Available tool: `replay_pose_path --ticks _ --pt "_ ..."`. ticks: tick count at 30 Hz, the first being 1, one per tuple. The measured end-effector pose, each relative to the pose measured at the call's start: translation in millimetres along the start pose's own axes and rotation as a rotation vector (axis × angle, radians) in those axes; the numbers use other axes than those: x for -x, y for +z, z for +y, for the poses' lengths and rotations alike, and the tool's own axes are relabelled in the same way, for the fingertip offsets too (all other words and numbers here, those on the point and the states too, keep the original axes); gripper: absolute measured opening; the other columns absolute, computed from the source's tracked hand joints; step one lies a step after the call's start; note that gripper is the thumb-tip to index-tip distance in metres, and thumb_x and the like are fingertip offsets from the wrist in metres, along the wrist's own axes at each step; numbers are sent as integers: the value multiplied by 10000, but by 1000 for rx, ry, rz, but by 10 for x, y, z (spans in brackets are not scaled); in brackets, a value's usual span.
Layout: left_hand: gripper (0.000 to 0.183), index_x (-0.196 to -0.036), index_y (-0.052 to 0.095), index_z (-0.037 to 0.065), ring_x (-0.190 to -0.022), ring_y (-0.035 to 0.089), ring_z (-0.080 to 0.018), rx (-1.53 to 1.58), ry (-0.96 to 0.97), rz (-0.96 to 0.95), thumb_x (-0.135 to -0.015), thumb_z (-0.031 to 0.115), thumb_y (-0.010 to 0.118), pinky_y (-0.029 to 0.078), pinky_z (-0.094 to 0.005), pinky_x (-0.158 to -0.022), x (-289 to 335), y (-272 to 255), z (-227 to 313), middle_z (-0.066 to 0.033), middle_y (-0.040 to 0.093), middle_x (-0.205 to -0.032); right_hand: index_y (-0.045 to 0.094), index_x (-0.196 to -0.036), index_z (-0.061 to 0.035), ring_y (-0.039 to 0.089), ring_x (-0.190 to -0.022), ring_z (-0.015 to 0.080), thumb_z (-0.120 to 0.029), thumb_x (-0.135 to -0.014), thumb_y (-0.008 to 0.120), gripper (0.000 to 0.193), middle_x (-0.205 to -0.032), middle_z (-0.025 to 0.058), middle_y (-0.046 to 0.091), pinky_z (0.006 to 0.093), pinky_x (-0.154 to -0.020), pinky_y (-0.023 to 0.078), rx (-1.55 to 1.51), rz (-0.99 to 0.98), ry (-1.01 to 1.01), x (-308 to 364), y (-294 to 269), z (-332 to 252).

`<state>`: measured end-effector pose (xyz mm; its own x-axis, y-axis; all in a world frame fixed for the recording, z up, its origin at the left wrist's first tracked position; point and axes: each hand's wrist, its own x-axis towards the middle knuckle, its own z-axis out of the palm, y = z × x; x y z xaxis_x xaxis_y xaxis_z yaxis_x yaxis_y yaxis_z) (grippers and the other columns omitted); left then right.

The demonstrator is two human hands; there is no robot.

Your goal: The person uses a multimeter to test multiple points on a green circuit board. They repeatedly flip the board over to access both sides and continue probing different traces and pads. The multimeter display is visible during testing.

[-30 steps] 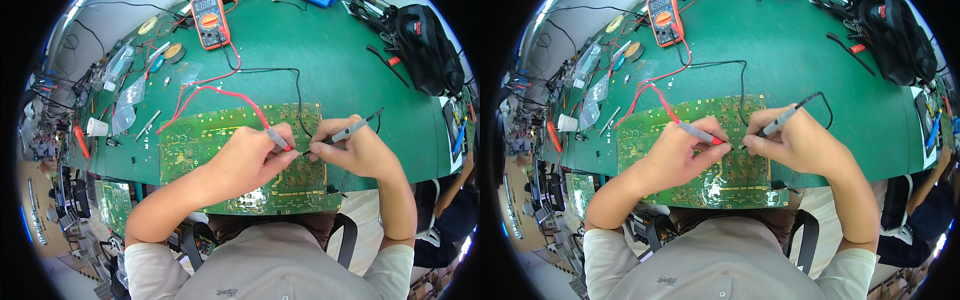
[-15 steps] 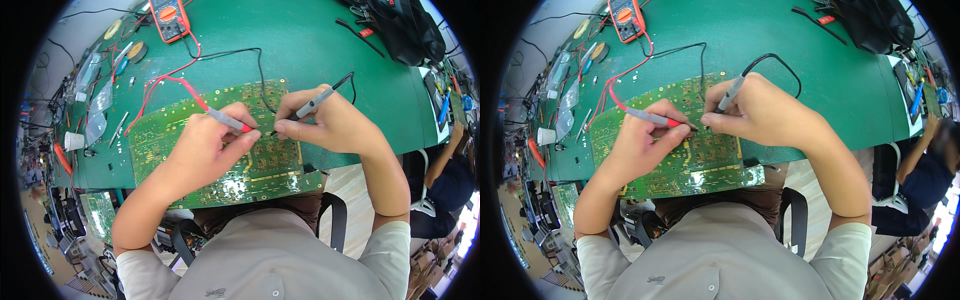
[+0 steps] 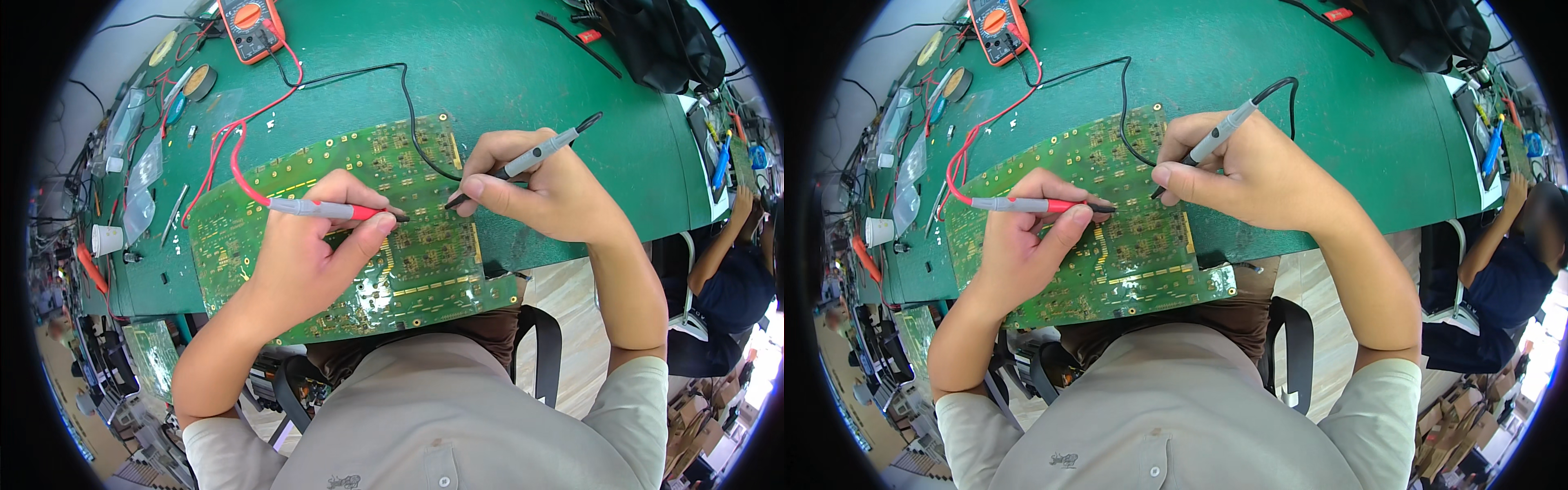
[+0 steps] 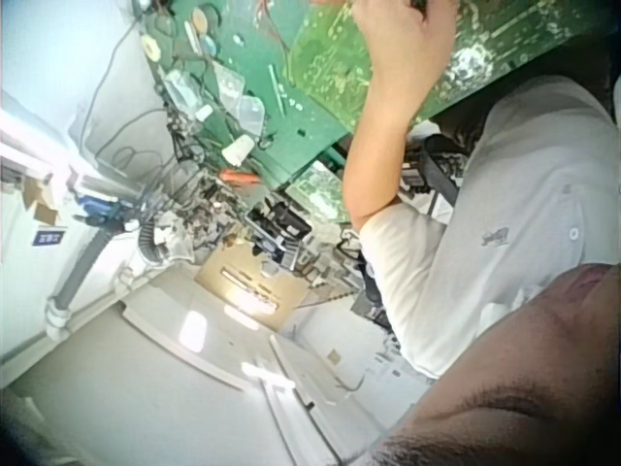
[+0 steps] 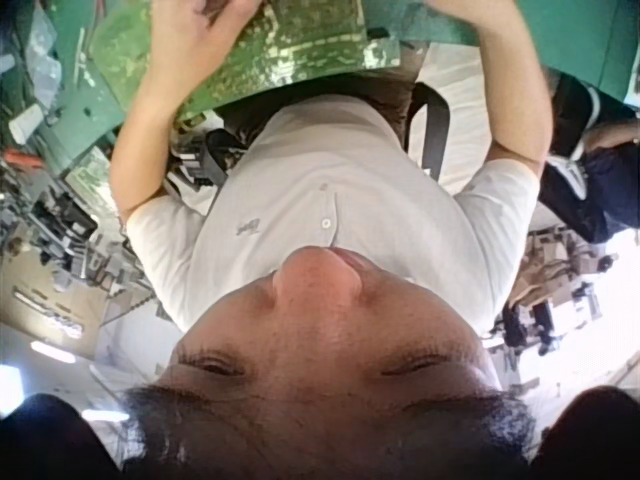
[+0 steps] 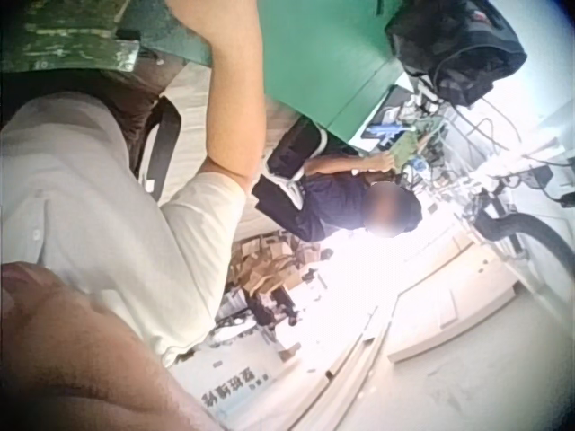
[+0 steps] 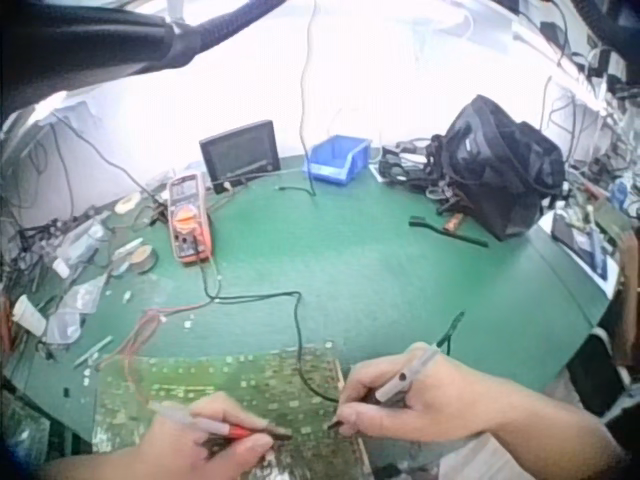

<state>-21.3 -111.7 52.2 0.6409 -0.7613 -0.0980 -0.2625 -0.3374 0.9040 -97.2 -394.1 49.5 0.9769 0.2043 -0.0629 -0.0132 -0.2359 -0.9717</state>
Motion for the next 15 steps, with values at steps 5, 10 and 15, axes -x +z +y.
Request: replay_pose_path --ticks 5,10,15 --pt "150 -1068 708 -65 -838 731 -138 95 38 108 -1012 71 743 618 -297 -739 1 76 -44 -98 720 -979 707 -958 28 737 -793 105 -141 -1006 739 179 -815 75 764 261 -652 544 -39 19 -74 -14 17 85" --pt "159 -1086 696 -60 -851 737 -134 114 69 123 -1016 75 742 622 -292 -747 2 92 -63 -99 731 -974 708 -961 30 745 -801 110 -142 -1008 737 181 -827 82 771 256 -658 550 -25 4 -61 -17 -5 84" --pt "161 -1085 693 -59 -850 742 -135 123 80 131 -1019 80 739 621 -290 -742 -3 98 -78 -103 740 -977 681 -921 54 782 -843 205 -129 -1025 707 212 -878 128 747 309 -742 602 -46 -25 -10 -18 -35 48"
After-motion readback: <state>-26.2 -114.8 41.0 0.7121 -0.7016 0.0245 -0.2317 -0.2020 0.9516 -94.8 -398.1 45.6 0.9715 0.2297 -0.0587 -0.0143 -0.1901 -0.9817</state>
